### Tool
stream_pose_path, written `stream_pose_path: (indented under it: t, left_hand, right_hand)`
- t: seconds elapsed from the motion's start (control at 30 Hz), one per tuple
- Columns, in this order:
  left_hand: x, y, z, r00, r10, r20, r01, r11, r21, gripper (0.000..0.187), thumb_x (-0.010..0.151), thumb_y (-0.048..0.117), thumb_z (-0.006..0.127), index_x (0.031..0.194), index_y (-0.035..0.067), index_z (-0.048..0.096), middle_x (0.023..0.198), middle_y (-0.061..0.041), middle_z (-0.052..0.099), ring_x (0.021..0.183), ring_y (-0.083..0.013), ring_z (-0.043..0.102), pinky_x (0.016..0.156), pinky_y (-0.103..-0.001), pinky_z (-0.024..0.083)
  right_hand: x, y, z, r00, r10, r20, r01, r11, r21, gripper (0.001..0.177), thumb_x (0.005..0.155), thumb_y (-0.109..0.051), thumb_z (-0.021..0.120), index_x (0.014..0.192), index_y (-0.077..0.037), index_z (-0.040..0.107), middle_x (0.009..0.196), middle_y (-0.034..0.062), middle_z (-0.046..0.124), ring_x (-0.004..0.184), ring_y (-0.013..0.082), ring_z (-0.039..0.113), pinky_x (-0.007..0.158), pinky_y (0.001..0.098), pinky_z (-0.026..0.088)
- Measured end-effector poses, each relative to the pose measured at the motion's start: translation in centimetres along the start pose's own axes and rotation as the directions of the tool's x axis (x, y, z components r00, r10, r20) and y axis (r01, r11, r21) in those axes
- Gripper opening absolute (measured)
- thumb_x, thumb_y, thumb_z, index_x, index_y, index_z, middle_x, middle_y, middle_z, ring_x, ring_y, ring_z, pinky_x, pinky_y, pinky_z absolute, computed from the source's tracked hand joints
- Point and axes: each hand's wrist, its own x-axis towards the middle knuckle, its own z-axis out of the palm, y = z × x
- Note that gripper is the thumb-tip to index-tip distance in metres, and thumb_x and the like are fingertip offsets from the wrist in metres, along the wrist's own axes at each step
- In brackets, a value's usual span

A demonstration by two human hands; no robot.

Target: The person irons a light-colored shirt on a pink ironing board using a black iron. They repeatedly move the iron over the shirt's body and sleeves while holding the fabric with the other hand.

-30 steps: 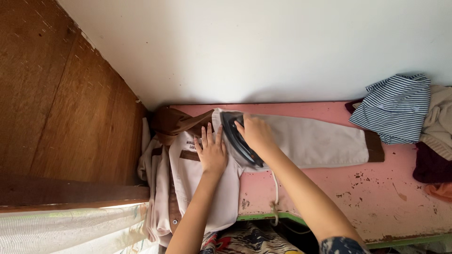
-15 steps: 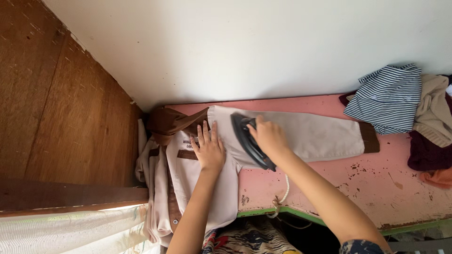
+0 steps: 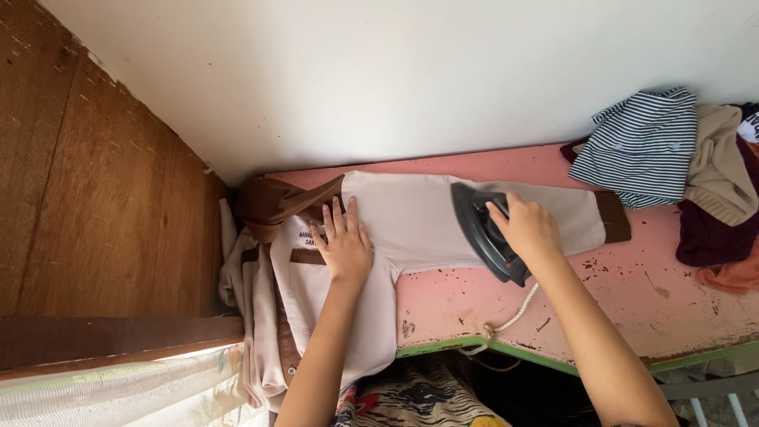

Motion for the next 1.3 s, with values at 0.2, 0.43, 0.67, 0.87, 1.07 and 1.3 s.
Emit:
stream_pose_path:
  t: [0.2, 0.43, 0.67, 0.87, 1.07, 1.3]
  left_hand:
    - [-0.2, 0.0, -0.1, 1.000, 0.008, -0.002, -0.008, 1.000, 0.010, 0.061, 0.102, 0.032, 0.037, 0.162, 0.023, 0.027, 0.169, -0.013, 0.021, 0.156, -0.0332, 0.017, 0.119, -0.066, 0.012]
    - [-0.2, 0.0, -0.1, 0.998, 0.022, -0.060, -0.019, 0.999, 0.038, 0.060, 0.102, 0.035, 0.037, 0.161, 0.025, 0.029, 0.168, -0.011, 0.025, 0.155, -0.0331, 0.020, 0.119, -0.064, 0.015]
    - [-0.6, 0.4, -0.1, 0.997, 0.016, -0.077, -0.010, 0.996, 0.085, 0.059, 0.103, 0.037, 0.036, 0.161, 0.029, 0.030, 0.167, -0.008, 0.029, 0.155, -0.0322, 0.023, 0.119, -0.066, 0.014]
    - [-0.5, 0.7, -0.5, 0.997, -0.015, -0.080, 0.021, 0.997, 0.076, 0.060, 0.102, 0.037, 0.036, 0.161, 0.030, 0.030, 0.167, -0.009, 0.028, 0.154, -0.0329, 0.021, 0.118, -0.068, 0.010]
    - [-0.3, 0.3, -0.2, 0.998, -0.049, -0.042, 0.052, 0.996, 0.075, 0.060, 0.102, 0.038, 0.035, 0.161, 0.029, 0.030, 0.167, -0.008, 0.026, 0.156, -0.0315, 0.017, 0.120, -0.066, 0.007]
    - [-0.5, -0.2, -0.1, 0.998, -0.040, -0.039, 0.042, 0.998, 0.053, 0.060, 0.101, 0.039, 0.035, 0.161, 0.030, 0.030, 0.168, -0.007, 0.026, 0.157, -0.0303, 0.016, 0.121, -0.064, 0.005]
  right_hand:
    - [-0.4, 1.9, -0.2, 0.986, 0.072, -0.148, -0.060, 0.994, 0.086, 0.052, 0.102, -0.050, 0.057, 0.109, 0.000, 0.068, 0.076, 0.0258, 0.070, 0.076, 0.0445, 0.072, 0.068, 0.0526, 0.058]
    - [-2.0, 3.0, -2.5, 0.991, -0.101, 0.088, 0.099, 0.995, 0.032, 0.062, 0.090, -0.061, 0.060, 0.117, -0.005, 0.067, 0.068, 0.0205, 0.071, 0.065, 0.0351, 0.075, 0.058, 0.0454, 0.060]
    - [-0.4, 4.2, -0.9, 0.993, 0.106, -0.054, -0.105, 0.994, 0.015, 0.056, 0.100, -0.056, 0.056, 0.106, -0.001, 0.067, 0.071, 0.0219, 0.071, 0.071, 0.0409, 0.074, 0.060, 0.0485, 0.060]
    - [1.3, 4.2, 0.7, 0.995, 0.042, -0.090, -0.043, 0.999, -0.008, 0.052, 0.102, -0.050, 0.055, 0.109, 0.002, 0.062, 0.073, 0.0222, 0.071, 0.073, 0.0405, 0.074, 0.062, 0.0477, 0.060]
    - [2.0, 7.4, 0.5, 0.930, -0.011, 0.368, -0.174, 0.868, 0.466, 0.064, 0.101, -0.053, 0.054, 0.138, -0.001, 0.046, 0.090, 0.0291, 0.070, 0.087, 0.0441, 0.072, 0.076, 0.0503, 0.058]
    - [1.1, 16.2, 4.8, 0.991, -0.004, -0.135, 0.027, 0.985, 0.171, 0.063, 0.102, -0.060, 0.032, 0.155, -0.028, 0.045, 0.166, 0.0131, 0.036, 0.150, 0.0317, 0.034, 0.118, 0.0549, 0.031]
